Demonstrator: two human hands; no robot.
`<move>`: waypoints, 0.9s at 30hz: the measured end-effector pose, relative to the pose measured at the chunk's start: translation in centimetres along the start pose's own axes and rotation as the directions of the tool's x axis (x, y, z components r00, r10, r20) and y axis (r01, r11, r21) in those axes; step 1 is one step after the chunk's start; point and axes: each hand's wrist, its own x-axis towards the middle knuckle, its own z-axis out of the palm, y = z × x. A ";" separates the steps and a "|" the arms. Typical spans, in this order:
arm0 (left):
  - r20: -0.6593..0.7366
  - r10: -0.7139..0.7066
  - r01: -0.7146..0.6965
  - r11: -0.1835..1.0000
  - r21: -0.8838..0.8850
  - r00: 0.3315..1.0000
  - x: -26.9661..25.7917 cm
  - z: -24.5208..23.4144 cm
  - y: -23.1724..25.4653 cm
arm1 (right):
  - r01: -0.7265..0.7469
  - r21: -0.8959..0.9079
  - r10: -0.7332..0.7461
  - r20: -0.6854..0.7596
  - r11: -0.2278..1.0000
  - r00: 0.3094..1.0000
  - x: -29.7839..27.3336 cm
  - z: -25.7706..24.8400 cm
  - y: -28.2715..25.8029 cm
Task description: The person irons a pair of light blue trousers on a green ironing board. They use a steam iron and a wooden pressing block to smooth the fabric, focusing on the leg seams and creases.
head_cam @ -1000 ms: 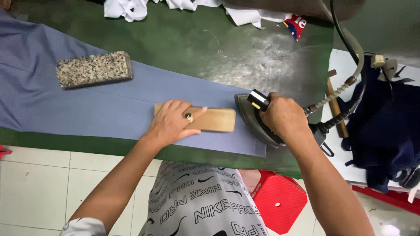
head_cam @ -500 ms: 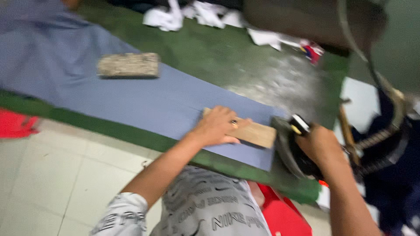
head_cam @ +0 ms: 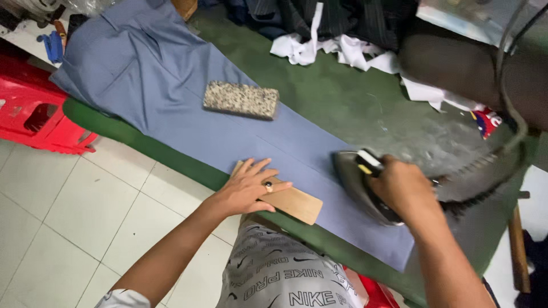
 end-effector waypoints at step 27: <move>-0.411 -0.092 0.077 0.996 -0.053 0.907 -7.5 -7.6 -26.5 | 0.154 -0.049 -0.141 0.208 0.987 0.968 2.6 -5.0 -26.6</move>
